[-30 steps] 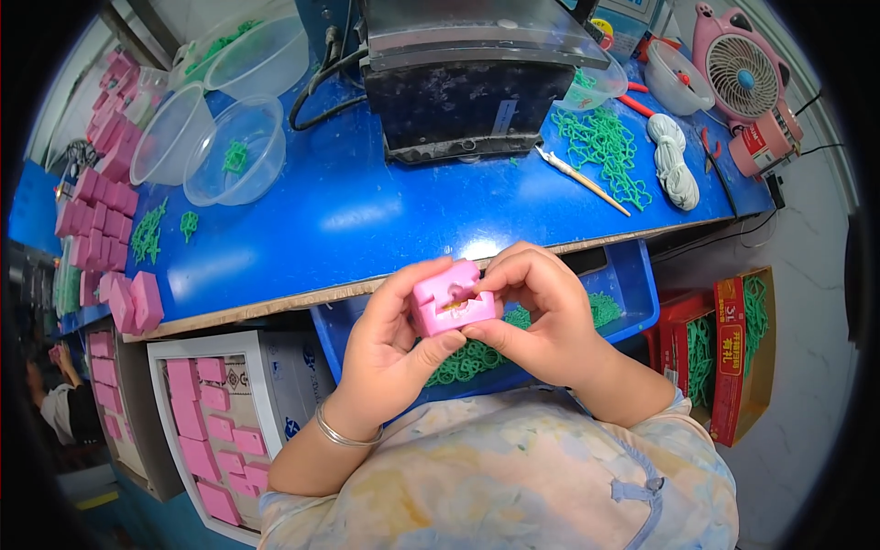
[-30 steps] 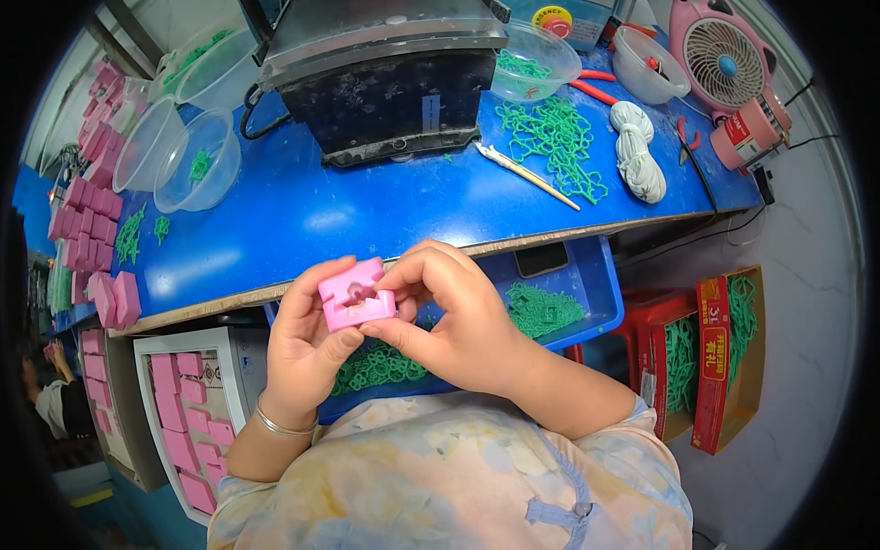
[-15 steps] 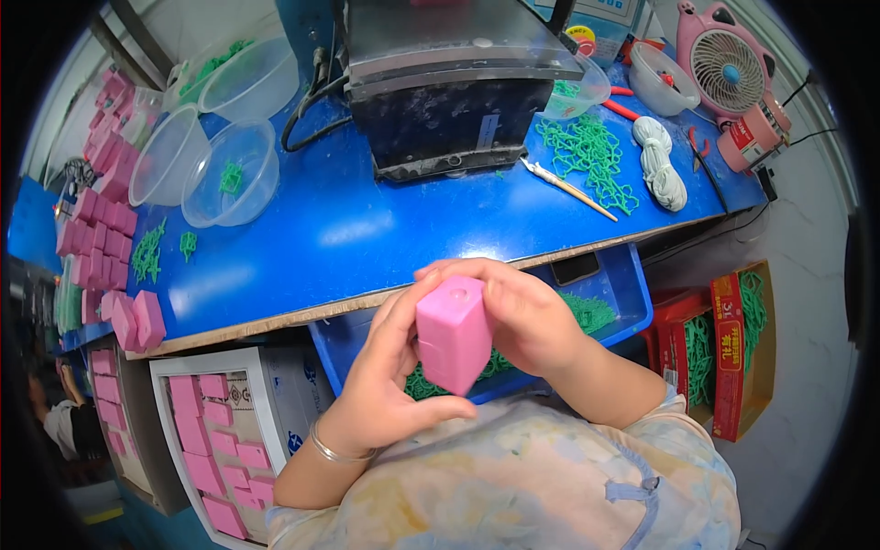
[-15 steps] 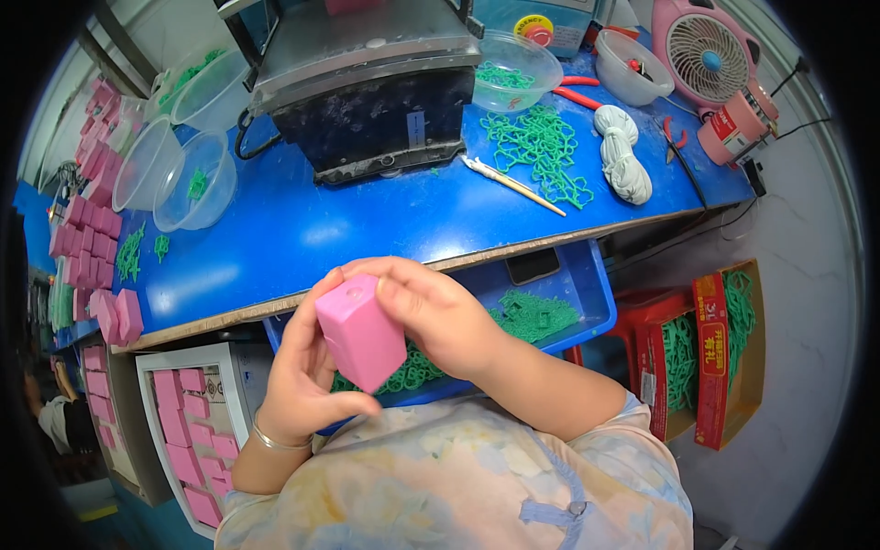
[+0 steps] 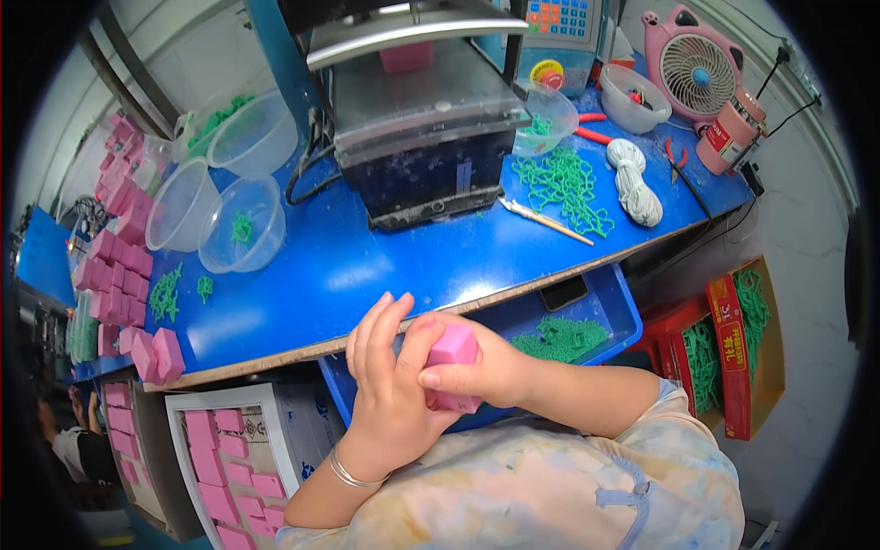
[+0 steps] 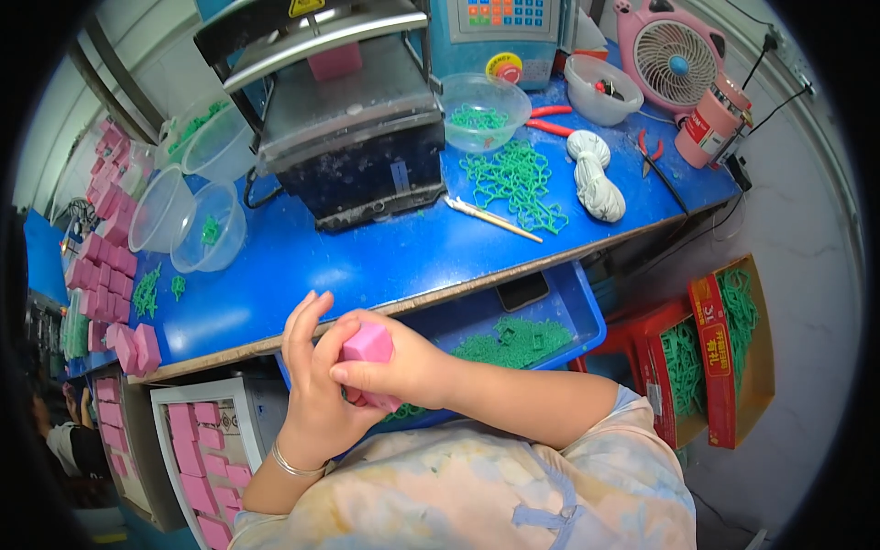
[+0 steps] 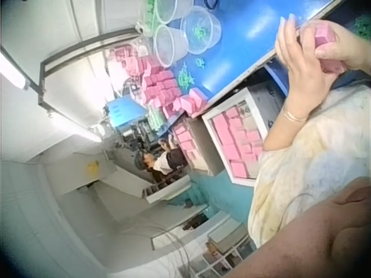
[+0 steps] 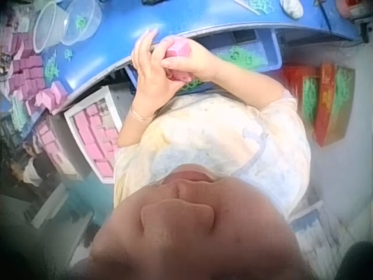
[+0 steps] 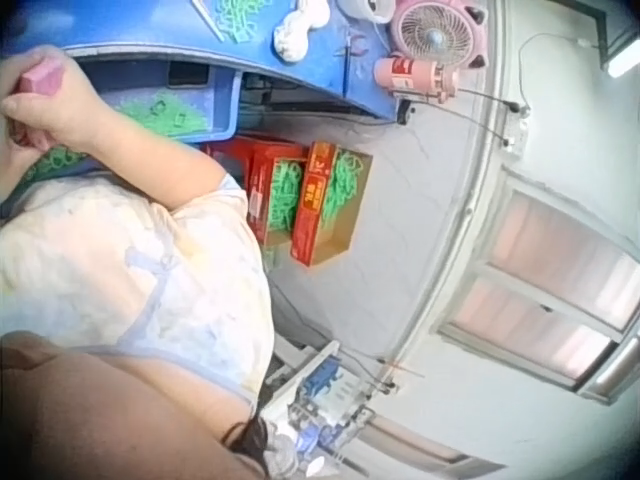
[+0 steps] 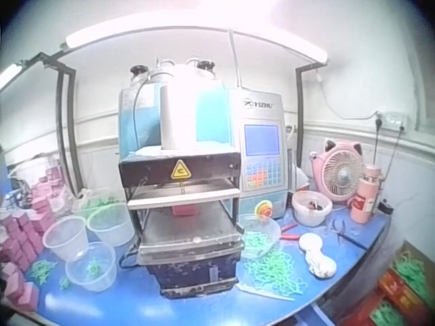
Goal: Assembling small colorful plastic components into larger toy units using a handheld mold and tweezers.
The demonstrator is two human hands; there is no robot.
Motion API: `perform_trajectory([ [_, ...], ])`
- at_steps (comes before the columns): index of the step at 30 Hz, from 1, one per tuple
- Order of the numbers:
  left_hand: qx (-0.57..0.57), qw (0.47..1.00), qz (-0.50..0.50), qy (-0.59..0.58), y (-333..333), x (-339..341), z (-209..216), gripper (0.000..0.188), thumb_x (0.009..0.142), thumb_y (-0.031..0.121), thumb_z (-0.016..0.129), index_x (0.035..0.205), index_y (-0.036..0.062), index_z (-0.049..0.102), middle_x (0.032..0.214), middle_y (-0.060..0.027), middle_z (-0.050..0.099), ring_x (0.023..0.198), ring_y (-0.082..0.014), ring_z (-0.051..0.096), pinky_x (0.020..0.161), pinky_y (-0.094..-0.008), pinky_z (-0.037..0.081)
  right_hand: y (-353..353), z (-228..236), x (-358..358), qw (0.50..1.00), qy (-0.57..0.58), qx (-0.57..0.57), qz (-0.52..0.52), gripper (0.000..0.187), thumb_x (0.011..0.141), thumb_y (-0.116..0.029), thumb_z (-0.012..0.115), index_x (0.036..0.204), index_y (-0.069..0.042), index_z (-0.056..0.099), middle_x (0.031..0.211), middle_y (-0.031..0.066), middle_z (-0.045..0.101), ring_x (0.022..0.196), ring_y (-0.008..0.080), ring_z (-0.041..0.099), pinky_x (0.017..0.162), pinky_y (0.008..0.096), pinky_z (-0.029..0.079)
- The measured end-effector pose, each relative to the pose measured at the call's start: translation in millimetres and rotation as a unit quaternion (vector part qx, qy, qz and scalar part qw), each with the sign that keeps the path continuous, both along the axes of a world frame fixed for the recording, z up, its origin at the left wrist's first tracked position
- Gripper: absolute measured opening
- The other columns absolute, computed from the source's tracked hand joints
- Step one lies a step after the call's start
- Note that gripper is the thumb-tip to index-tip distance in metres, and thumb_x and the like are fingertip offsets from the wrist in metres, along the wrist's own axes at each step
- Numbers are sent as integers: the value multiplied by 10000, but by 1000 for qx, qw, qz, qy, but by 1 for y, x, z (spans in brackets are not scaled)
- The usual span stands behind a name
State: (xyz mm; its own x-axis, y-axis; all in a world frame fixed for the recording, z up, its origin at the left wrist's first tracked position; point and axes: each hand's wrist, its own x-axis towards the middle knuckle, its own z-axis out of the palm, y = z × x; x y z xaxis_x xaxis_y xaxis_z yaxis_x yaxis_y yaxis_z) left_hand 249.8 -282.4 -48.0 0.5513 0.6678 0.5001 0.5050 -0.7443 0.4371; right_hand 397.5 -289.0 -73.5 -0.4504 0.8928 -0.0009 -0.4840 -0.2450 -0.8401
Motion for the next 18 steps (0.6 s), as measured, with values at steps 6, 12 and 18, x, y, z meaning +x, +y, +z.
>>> perform_trajectory([
  [6, -227, 907, 15, -355, 0, -13, 6, 904, 517, 372, 865, 1192, 3, 391, 1190, -144, 458, 1021, -201, 505, 837, -314, 442, 66, 52, 36, 990, 52, 1, -134, 527, 861, -442, 525, 1143, 0, 474, 919, 115, 584, 821, 172, 591, 682, 271, 472],
  [12, -435, 701, -35, -564, 13, -22, 27, 732, 664, 246, 791, 1204, -39, 386, 917, -99, 541, 774, -145, 522, 664, -259, 448, 94, 88, 85, 982, -64, 25, -178, 523, 924, -390, 367, 967, 87, 577, 678, 120, 618, 576, 194, 610, 543, 274, 488],
  [18, -172, 840, 110, -502, 15, -27, 37, 945, 646, 217, 805, 1362, -2, 229, 1000, -79, 485, 846, -137, 496, 697, -240, 433, 13, 66, 82, 979, 184, -35, 77, 599, 879, -210, 442, 1378, 21, 203, 1078, 248, 574, 689, 287, 645, 525, 282, 504],
])
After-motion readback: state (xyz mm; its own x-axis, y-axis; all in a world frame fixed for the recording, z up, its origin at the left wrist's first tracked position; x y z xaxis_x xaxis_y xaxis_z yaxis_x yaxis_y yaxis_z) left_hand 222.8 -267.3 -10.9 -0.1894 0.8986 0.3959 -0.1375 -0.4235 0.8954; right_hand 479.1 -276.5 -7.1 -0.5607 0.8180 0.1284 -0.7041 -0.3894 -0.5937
